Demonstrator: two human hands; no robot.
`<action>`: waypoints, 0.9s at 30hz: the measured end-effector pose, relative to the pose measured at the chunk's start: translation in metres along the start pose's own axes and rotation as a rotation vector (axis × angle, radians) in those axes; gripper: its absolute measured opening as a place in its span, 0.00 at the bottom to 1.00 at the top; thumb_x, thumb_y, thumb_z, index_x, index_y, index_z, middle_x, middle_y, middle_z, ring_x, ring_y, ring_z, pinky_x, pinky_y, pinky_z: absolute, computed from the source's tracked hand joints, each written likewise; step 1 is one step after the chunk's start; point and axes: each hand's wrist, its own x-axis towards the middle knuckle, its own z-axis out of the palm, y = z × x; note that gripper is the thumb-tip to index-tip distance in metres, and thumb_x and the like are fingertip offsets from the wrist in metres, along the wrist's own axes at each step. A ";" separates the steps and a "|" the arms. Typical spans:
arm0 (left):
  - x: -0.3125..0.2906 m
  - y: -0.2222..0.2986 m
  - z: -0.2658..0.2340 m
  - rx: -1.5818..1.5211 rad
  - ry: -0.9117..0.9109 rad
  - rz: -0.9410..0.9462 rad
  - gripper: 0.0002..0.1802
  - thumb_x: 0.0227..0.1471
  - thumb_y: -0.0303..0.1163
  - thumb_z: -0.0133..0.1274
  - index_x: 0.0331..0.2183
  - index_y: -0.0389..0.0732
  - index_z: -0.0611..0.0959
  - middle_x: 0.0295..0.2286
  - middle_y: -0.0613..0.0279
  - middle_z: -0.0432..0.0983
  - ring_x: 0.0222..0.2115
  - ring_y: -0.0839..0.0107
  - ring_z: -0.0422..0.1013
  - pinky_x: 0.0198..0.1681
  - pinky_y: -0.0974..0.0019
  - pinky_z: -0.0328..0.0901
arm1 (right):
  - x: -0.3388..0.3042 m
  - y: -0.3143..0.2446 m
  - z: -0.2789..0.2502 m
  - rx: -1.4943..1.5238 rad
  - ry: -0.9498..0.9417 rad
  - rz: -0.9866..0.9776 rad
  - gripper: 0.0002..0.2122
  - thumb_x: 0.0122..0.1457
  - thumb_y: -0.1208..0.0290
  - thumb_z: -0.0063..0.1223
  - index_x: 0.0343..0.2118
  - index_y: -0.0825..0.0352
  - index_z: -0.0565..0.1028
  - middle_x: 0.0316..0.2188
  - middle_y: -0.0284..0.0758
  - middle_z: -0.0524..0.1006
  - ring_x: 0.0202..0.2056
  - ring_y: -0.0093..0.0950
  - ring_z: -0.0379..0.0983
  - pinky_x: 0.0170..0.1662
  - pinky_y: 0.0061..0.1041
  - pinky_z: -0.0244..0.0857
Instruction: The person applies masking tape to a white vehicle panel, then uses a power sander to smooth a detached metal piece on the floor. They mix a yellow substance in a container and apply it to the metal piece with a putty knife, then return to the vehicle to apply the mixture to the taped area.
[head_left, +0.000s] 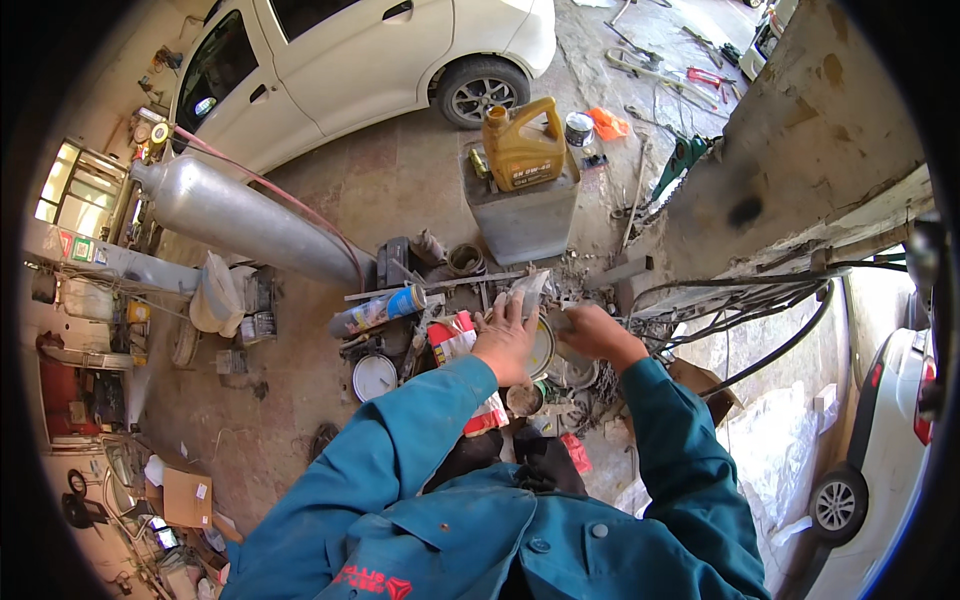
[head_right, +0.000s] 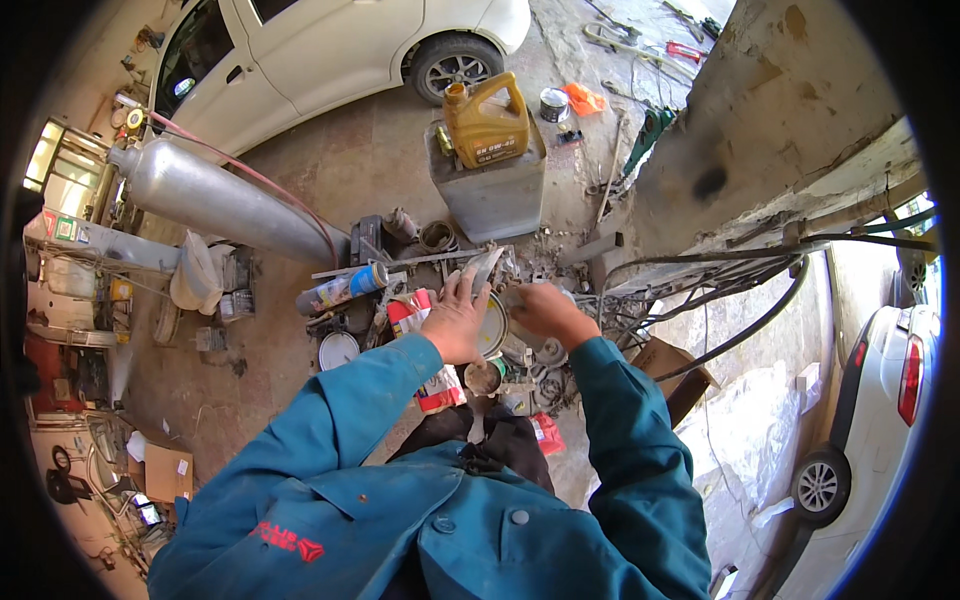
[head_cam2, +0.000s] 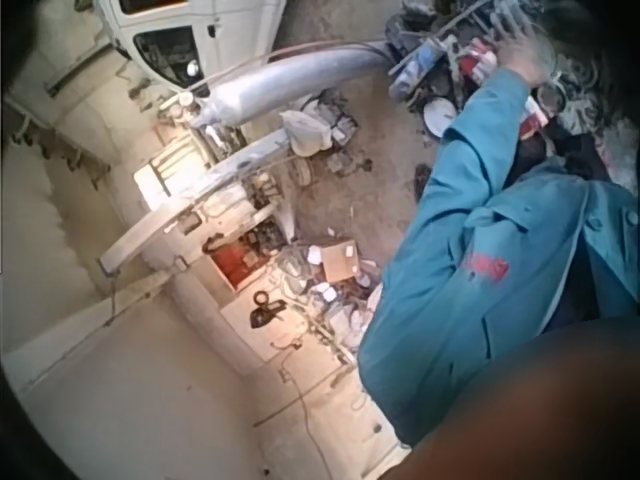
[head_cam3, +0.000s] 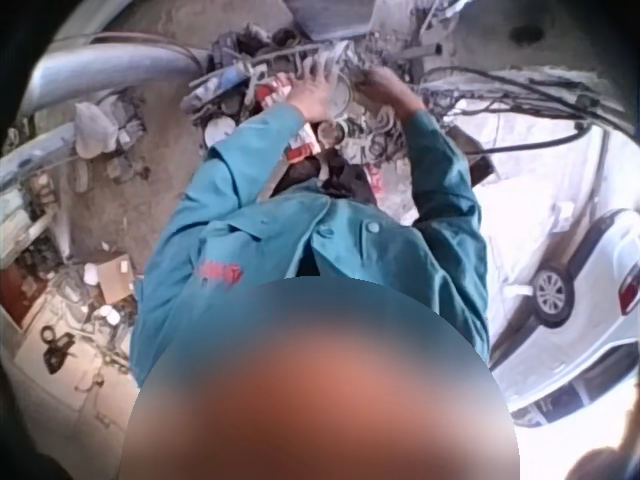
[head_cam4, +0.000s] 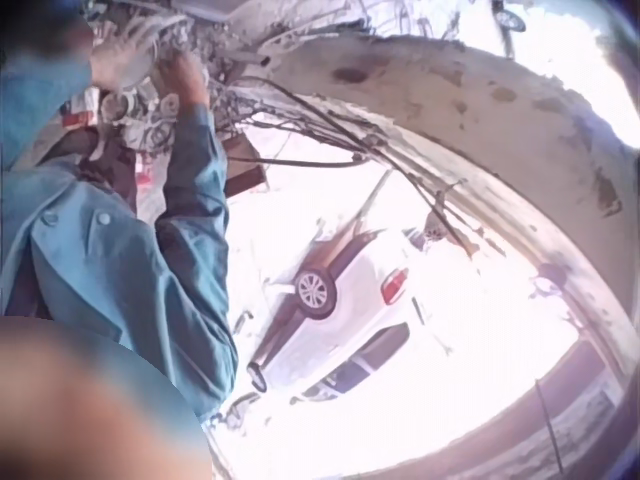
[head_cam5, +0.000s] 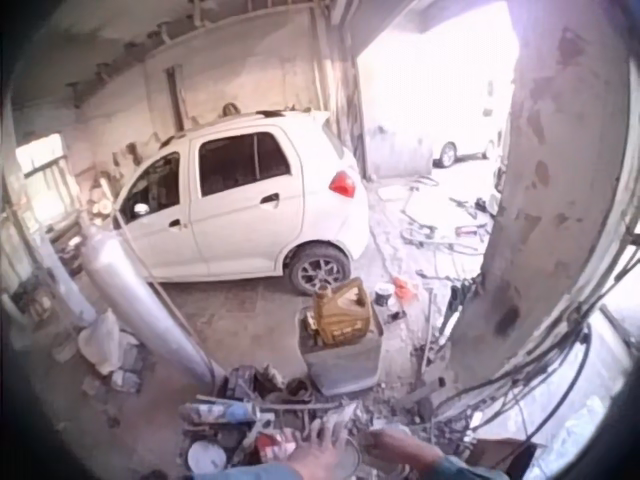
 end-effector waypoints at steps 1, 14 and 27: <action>0.001 -0.002 0.001 0.001 0.002 0.004 0.82 0.29 0.56 0.85 0.77 0.38 0.58 0.74 0.36 0.42 0.75 0.31 0.42 0.70 0.19 0.56 | 0.000 0.002 0.002 0.005 -0.004 0.018 0.19 0.62 0.59 0.70 0.41 0.73 0.82 0.37 0.57 0.83 0.42 0.60 0.81 0.46 0.51 0.75; 0.032 -0.014 -0.027 -0.112 -0.034 0.092 0.60 0.34 0.45 0.86 0.62 0.32 0.71 0.63 0.36 0.62 0.63 0.35 0.69 0.66 0.42 0.71 | 0.005 -0.027 -0.011 -0.092 -0.058 0.213 0.18 0.59 0.58 0.67 0.43 0.68 0.87 0.41 0.52 0.87 0.46 0.55 0.84 0.52 0.51 0.78; 0.036 -0.035 -0.045 -0.287 0.038 0.348 0.26 0.51 0.36 0.75 0.45 0.29 0.82 0.59 0.40 0.68 0.61 0.39 0.70 0.67 0.48 0.67 | 0.000 -0.035 -0.014 -0.035 -0.037 0.354 0.15 0.57 0.63 0.67 0.41 0.68 0.88 0.41 0.51 0.88 0.45 0.52 0.86 0.51 0.49 0.81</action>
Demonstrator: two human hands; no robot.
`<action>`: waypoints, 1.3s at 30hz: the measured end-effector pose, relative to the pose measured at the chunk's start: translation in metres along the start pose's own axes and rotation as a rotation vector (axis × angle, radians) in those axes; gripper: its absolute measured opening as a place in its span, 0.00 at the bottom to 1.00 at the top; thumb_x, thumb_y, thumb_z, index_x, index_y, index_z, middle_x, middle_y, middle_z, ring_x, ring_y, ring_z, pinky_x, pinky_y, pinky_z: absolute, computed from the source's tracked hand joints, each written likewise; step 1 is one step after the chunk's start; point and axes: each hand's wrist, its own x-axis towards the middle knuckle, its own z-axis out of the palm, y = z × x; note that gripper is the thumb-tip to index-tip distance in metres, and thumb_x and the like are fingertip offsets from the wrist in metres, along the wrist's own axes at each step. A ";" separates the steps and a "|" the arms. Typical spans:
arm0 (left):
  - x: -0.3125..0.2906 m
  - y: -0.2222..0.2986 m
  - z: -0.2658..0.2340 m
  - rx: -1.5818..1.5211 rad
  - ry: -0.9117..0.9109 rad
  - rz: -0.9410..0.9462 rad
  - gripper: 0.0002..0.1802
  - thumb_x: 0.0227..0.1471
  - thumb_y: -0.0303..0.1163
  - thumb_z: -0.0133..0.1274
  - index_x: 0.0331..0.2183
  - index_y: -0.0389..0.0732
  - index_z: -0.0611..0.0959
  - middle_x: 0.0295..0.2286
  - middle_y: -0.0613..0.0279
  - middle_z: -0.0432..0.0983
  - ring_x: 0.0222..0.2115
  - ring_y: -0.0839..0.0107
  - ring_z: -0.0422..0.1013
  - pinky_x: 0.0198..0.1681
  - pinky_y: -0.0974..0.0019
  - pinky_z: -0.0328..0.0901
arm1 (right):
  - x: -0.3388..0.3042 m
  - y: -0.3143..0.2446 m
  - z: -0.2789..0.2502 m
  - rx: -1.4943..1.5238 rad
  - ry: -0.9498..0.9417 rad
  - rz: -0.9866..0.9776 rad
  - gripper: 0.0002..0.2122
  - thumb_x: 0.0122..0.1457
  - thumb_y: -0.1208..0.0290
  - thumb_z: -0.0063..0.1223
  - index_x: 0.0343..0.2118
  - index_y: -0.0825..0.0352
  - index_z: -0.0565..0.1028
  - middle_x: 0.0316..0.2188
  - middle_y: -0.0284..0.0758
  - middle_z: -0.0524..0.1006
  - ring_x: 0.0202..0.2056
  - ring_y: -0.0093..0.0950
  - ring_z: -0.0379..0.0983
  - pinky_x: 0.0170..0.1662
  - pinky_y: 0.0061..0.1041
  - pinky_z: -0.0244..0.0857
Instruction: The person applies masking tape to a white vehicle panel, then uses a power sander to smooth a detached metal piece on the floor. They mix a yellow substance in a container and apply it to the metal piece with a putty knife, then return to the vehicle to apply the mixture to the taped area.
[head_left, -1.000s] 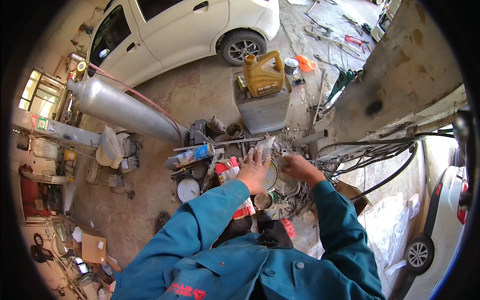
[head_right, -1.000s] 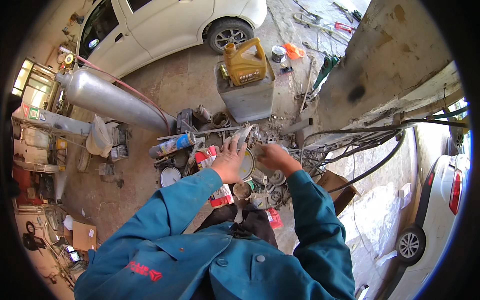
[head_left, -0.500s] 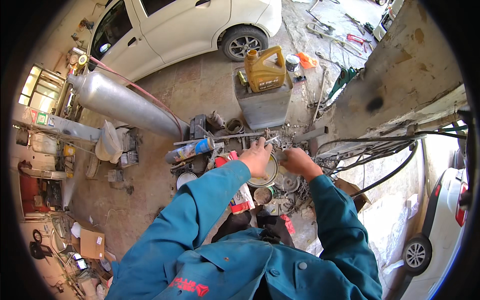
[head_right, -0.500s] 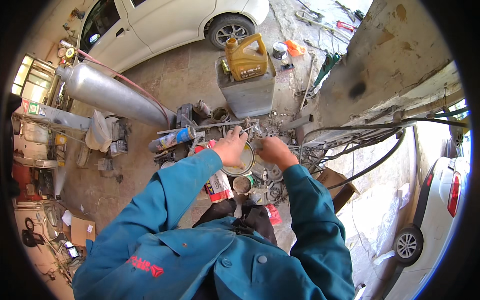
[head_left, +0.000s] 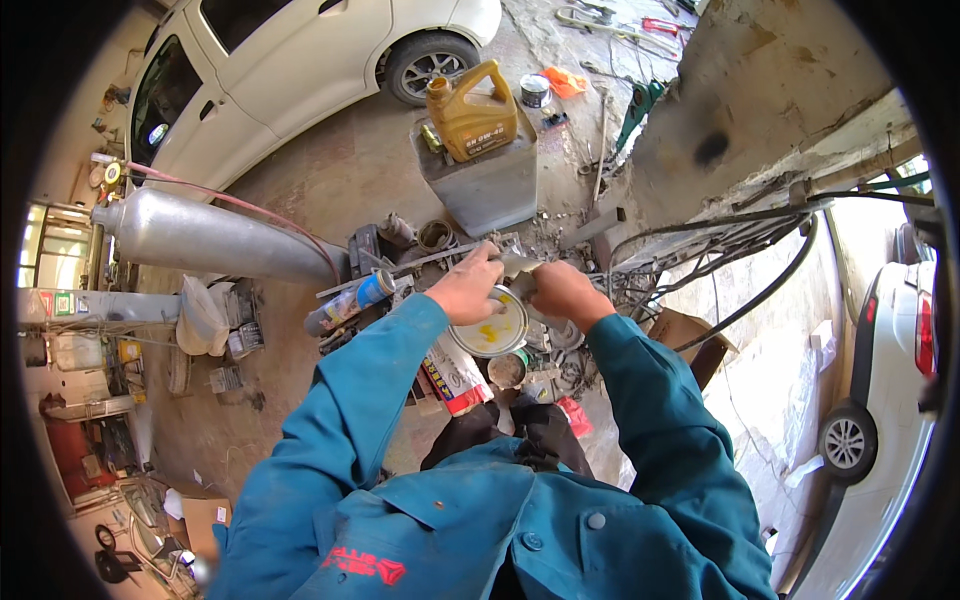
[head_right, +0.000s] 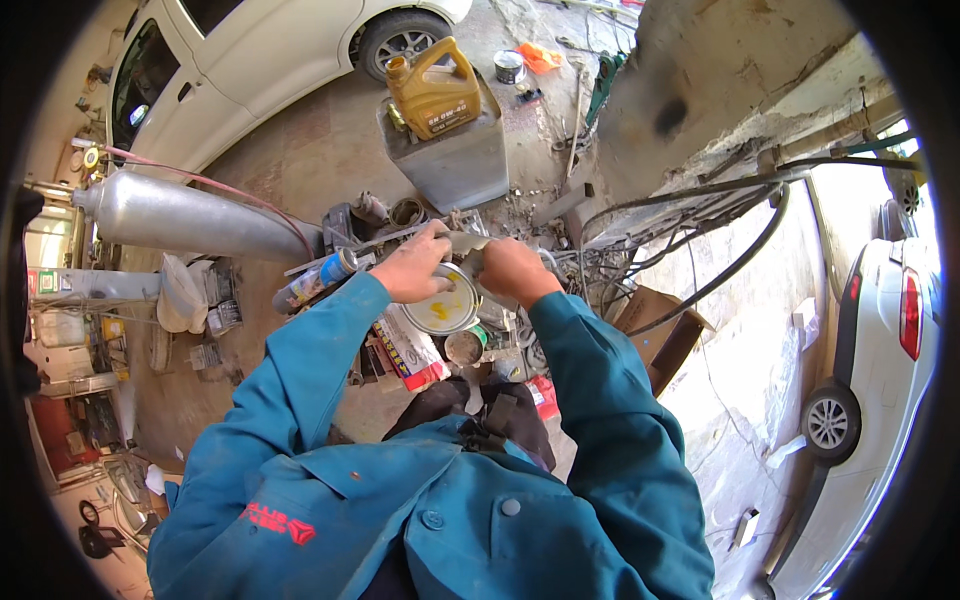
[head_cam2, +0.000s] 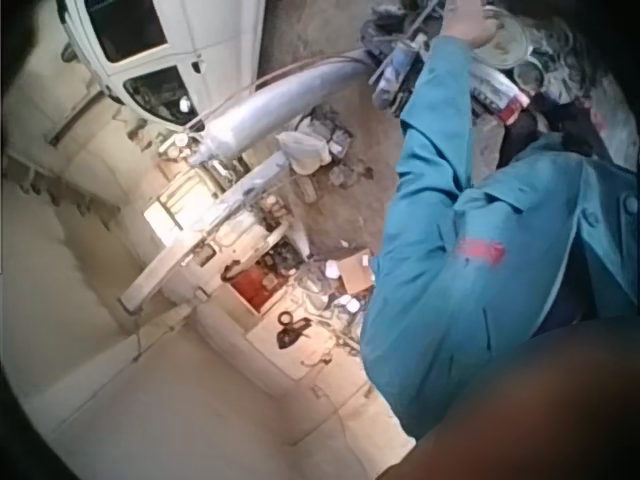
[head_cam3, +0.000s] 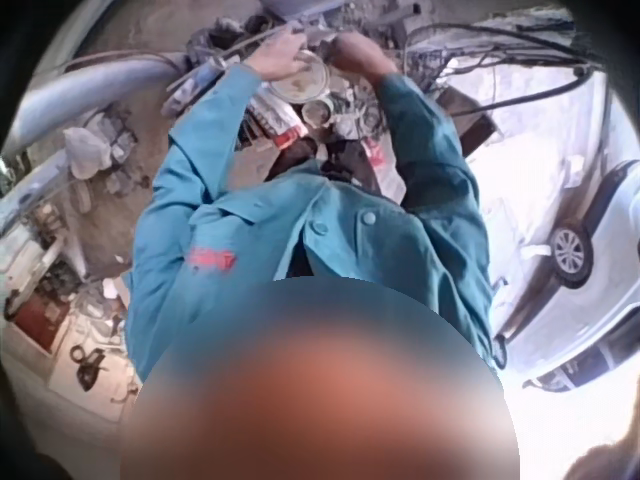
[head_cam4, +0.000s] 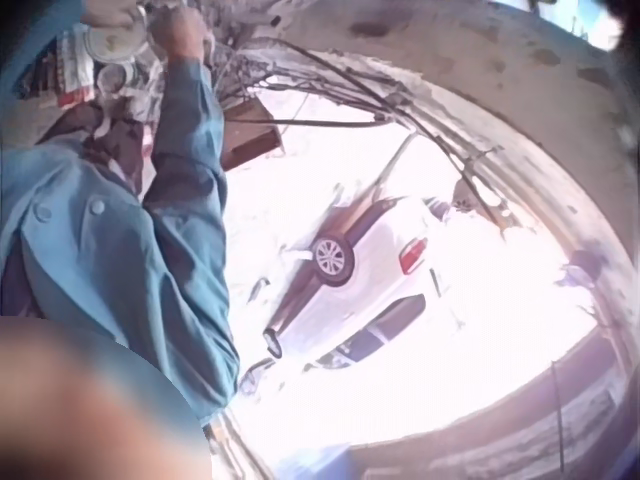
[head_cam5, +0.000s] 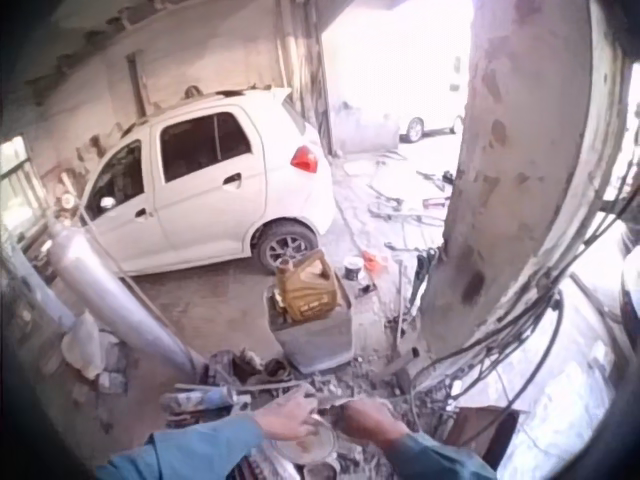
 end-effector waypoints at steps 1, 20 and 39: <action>-0.005 0.000 -0.002 0.021 0.025 0.038 0.25 0.52 0.35 0.74 0.45 0.29 0.82 0.58 0.41 0.68 0.61 0.40 0.70 0.66 0.48 0.67 | 0.000 -0.002 -0.001 0.019 -0.003 0.008 0.15 0.57 0.63 0.67 0.42 0.68 0.89 0.41 0.51 0.88 0.45 0.52 0.86 0.50 0.49 0.81; -0.208 0.013 0.003 -0.109 0.608 -0.276 0.12 0.57 0.27 0.67 0.40 0.37 0.82 0.48 0.43 0.76 0.49 0.41 0.77 0.53 0.45 0.72 | 0.005 -0.004 0.022 0.006 -0.004 -0.090 0.21 0.62 0.54 0.66 0.43 0.71 0.86 0.41 0.54 0.86 0.45 0.56 0.83 0.52 0.51 0.78; -0.234 -0.067 0.131 0.124 0.708 -0.389 0.45 0.54 0.49 0.73 0.62 0.28 0.75 0.58 0.39 0.72 0.60 0.40 0.68 0.70 0.41 0.60 | -0.049 -0.091 -0.010 -0.303 0.116 -0.178 0.15 0.65 0.72 0.55 0.55 0.58 0.79 0.36 0.48 0.86 0.40 0.52 0.85 0.41 0.53 0.76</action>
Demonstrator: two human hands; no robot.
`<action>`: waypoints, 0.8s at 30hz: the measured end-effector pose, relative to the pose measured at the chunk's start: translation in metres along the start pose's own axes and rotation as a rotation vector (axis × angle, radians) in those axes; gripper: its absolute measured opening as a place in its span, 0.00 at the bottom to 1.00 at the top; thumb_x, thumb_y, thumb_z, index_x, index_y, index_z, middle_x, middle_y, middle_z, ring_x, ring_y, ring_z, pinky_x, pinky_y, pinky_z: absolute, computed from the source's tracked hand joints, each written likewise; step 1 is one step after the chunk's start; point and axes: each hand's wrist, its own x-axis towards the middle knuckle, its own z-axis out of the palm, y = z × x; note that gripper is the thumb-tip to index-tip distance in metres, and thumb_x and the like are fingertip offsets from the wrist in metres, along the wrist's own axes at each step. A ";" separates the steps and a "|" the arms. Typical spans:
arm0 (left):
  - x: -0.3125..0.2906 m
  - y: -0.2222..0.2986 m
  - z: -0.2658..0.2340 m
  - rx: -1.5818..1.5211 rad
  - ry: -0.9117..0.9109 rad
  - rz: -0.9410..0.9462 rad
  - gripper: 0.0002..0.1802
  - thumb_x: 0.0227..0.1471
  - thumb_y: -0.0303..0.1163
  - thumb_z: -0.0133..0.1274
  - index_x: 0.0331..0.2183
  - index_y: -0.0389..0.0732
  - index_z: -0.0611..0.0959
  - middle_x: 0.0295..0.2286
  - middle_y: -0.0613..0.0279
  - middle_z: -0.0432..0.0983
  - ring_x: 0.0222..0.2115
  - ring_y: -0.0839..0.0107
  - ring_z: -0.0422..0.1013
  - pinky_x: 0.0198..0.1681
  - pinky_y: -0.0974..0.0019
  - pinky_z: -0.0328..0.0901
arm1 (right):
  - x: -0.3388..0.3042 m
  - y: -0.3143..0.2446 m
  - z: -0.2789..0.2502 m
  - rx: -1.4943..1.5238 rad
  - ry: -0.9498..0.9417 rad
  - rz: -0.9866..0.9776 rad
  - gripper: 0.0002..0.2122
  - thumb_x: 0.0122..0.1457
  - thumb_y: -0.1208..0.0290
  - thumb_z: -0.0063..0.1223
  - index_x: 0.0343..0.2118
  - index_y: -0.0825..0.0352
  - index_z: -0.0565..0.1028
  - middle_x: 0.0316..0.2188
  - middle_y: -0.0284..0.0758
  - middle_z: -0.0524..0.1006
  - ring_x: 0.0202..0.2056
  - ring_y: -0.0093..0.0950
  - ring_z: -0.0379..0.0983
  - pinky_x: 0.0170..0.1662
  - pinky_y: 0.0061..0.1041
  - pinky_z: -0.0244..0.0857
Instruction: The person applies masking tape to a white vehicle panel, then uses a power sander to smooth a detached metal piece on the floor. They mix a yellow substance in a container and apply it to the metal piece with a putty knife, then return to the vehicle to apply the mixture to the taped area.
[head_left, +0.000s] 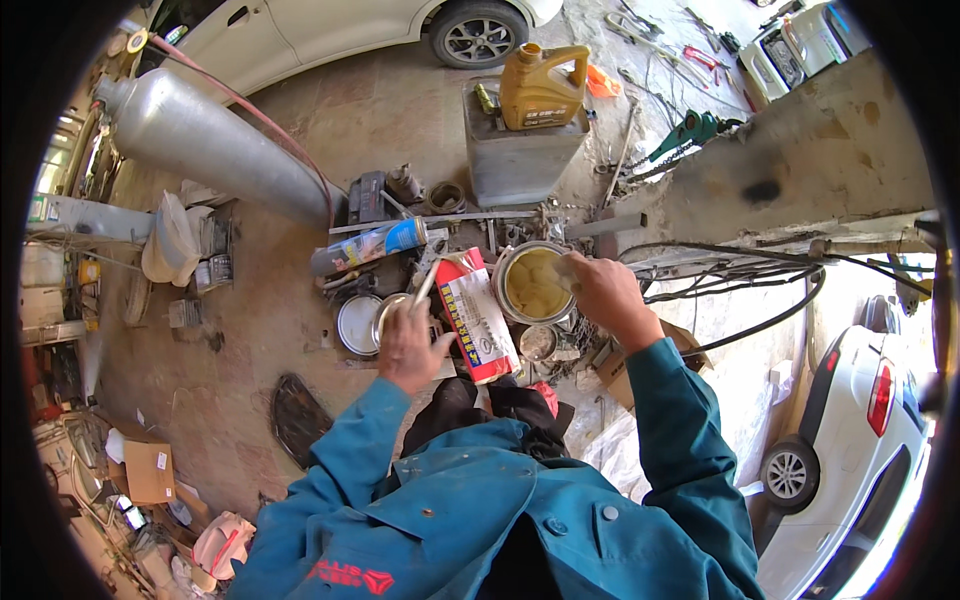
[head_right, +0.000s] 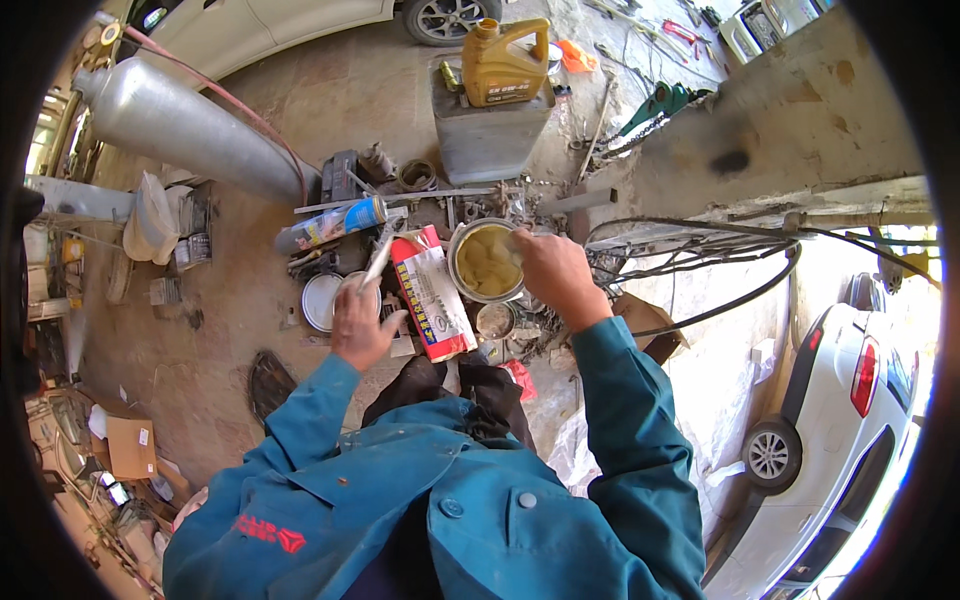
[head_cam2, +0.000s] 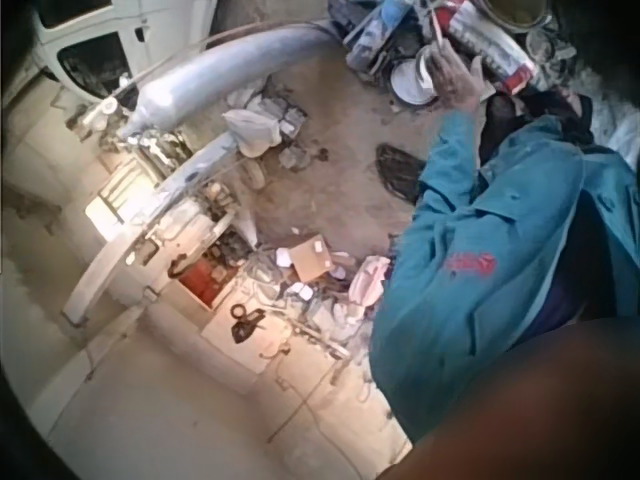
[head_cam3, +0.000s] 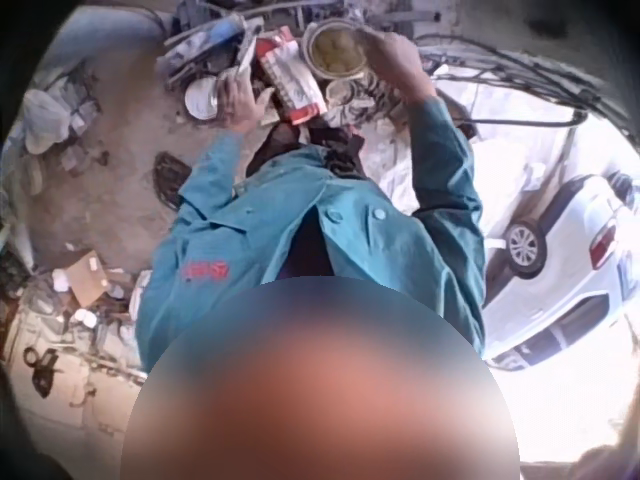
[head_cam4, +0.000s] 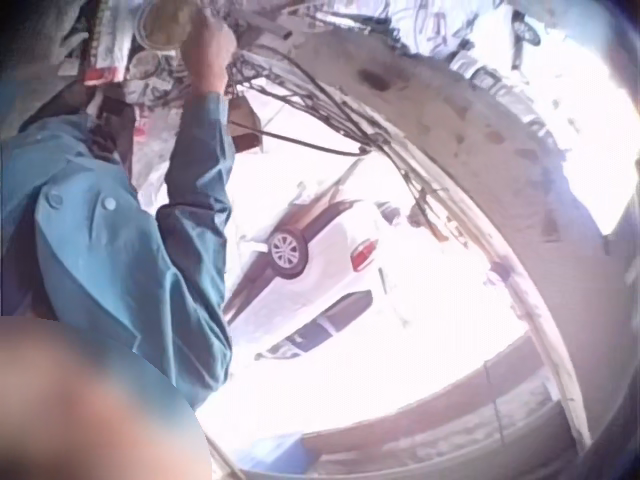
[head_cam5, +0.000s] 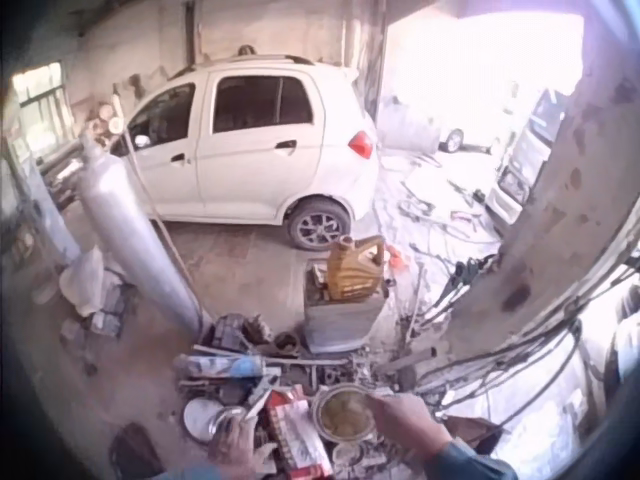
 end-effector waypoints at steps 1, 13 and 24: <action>0.011 0.010 0.001 -0.075 -0.026 0.016 0.48 0.55 0.49 0.74 0.64 0.27 0.73 0.59 0.38 0.70 0.61 0.39 0.67 0.70 0.42 0.60 | 0.010 -0.003 0.006 -0.089 -0.026 -0.038 0.13 0.66 0.72 0.55 0.52 0.57 0.81 0.35 0.45 0.87 0.39 0.50 0.85 0.40 0.52 0.76; 0.079 0.089 0.064 -0.319 -0.175 0.022 0.80 0.40 0.49 0.83 0.77 0.31 0.47 0.71 0.34 0.52 0.71 0.31 0.52 0.77 0.35 0.48 | 0.072 -0.042 0.077 -0.531 -0.273 -0.163 0.09 0.64 0.67 0.60 0.35 0.56 0.91 0.37 0.34 0.91 0.41 0.34 0.90 0.43 0.36 0.82; 0.075 0.090 0.067 -0.276 -0.147 0.000 0.80 0.41 0.49 0.82 0.77 0.32 0.47 0.71 0.38 0.53 0.73 0.37 0.52 0.79 0.34 0.43 | 0.100 -0.019 0.078 -0.196 -0.521 -0.126 0.13 0.54 0.75 0.63 0.42 0.67 0.89 0.47 0.50 0.87 0.51 0.50 0.84 0.54 0.43 0.78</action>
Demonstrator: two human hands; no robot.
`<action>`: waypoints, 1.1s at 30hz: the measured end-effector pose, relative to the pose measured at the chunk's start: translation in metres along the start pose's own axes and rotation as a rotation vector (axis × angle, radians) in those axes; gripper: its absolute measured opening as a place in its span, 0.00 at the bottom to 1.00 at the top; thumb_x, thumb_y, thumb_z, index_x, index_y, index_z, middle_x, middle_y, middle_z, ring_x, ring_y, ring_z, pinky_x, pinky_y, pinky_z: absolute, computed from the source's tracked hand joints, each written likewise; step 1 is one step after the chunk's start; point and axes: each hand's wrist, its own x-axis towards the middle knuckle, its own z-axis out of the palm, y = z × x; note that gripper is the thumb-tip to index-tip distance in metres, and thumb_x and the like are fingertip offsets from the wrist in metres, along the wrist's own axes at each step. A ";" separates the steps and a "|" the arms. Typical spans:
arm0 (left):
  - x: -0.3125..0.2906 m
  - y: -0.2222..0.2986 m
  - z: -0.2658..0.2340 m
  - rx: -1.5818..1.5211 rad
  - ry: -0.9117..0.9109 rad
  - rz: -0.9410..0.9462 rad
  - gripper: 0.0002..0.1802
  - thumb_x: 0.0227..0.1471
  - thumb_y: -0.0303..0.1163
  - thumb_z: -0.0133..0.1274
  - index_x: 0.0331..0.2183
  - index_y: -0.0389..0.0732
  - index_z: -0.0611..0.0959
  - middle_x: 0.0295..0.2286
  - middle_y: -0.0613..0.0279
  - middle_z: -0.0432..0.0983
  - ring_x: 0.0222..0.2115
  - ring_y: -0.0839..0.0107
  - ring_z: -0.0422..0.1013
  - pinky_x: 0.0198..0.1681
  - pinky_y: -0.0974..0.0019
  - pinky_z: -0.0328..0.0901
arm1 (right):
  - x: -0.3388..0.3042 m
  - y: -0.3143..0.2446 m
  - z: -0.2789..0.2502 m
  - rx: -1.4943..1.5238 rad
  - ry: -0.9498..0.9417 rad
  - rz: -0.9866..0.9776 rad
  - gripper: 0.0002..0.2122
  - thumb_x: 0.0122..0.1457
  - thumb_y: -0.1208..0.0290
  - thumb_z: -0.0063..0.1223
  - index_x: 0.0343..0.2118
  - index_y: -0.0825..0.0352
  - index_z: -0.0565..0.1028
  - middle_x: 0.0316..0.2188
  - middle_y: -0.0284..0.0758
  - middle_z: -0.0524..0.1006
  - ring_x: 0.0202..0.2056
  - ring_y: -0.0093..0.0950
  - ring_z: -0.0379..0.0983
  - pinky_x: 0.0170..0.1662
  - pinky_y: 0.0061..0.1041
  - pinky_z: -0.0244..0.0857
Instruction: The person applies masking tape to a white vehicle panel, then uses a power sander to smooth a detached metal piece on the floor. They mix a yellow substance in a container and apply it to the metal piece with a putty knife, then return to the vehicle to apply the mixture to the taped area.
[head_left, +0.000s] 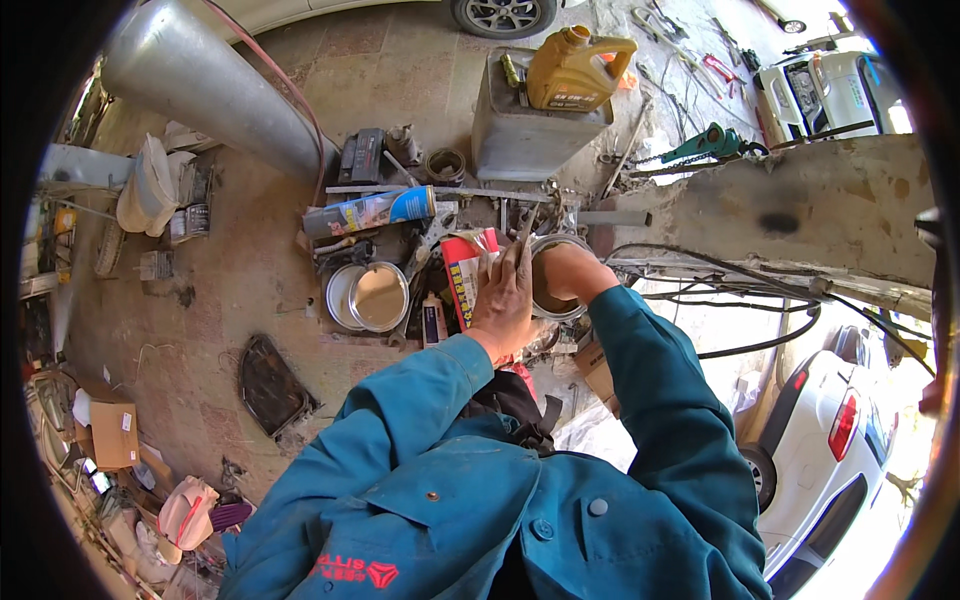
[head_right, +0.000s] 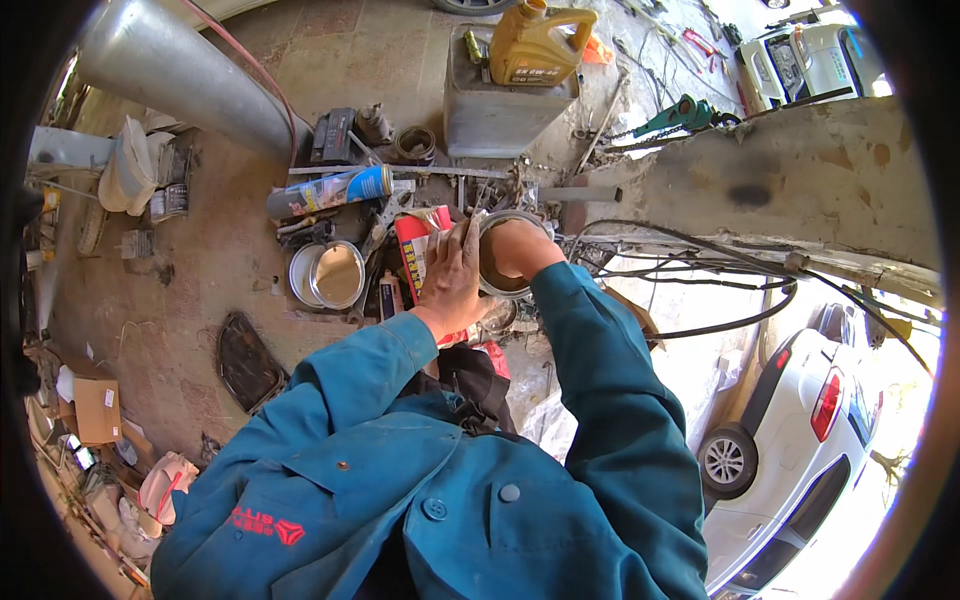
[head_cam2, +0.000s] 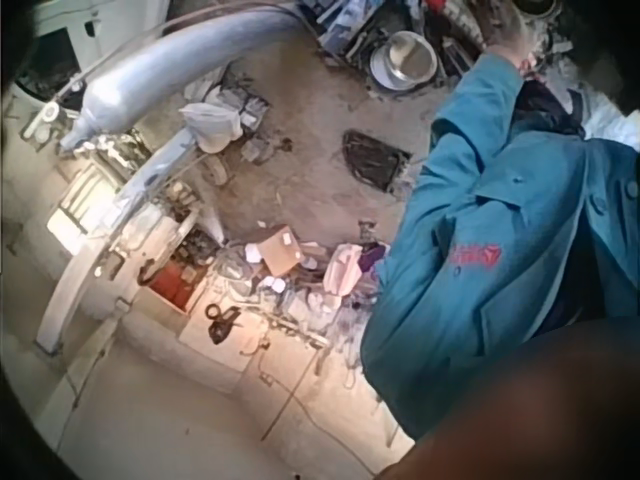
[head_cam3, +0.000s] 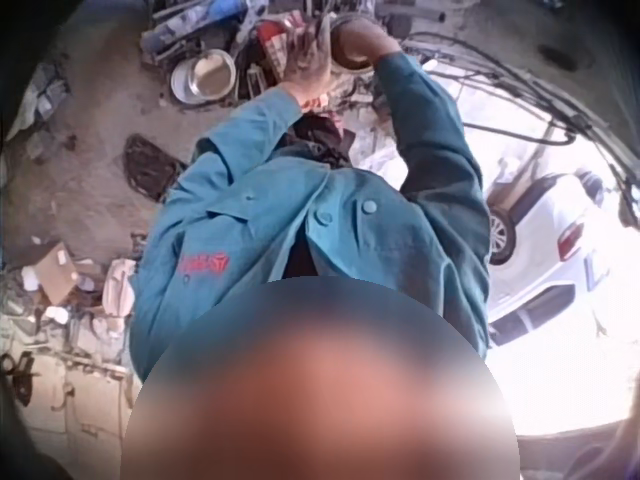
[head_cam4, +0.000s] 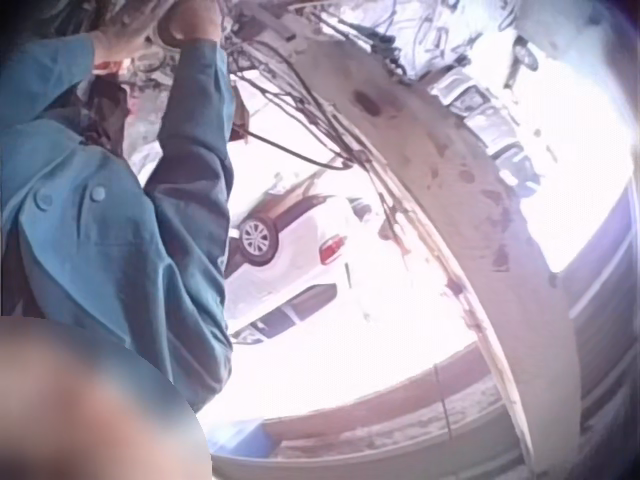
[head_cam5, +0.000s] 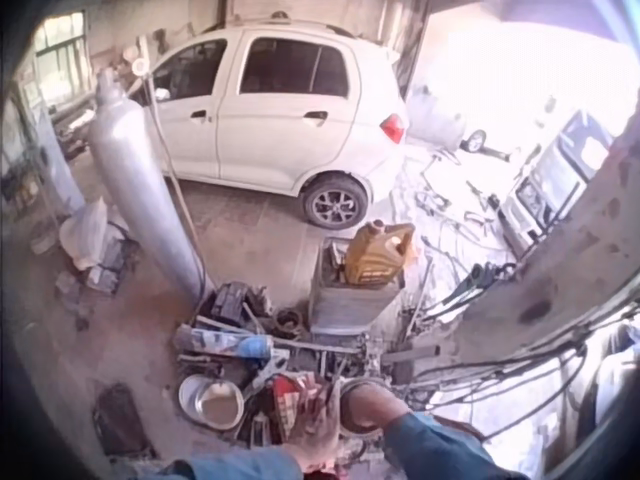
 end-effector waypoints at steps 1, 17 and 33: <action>0.000 0.000 0.001 -0.003 -0.002 0.006 0.80 0.40 0.49 0.82 0.77 0.32 0.47 0.71 0.38 0.53 0.73 0.37 0.52 0.79 0.34 0.43 | 0.001 0.003 0.001 0.012 -0.027 0.010 0.14 0.55 0.75 0.63 0.44 0.67 0.89 0.48 0.51 0.87 0.52 0.50 0.84 0.55 0.43 0.78; 0.003 -0.002 -0.002 -0.006 -0.023 0.027 0.77 0.40 0.45 0.82 0.76 0.29 0.49 0.71 0.35 0.55 0.72 0.37 0.53 0.79 0.36 0.42 | 0.004 0.011 0.042 0.699 0.155 0.278 0.19 0.56 0.76 0.57 0.51 0.72 0.86 0.45 0.55 0.87 0.48 0.51 0.85 0.52 0.43 0.78; -0.006 -0.022 -0.015 -0.009 -0.079 -0.072 0.78 0.43 0.55 0.81 0.77 0.33 0.49 0.69 0.29 0.55 0.71 0.32 0.53 0.76 0.35 0.48 | -0.054 -0.052 0.091 2.164 0.789 0.499 0.17 0.65 0.81 0.61 0.56 0.82 0.80 0.45 0.44 0.86 0.41 0.32 0.86 0.43 0.32 0.81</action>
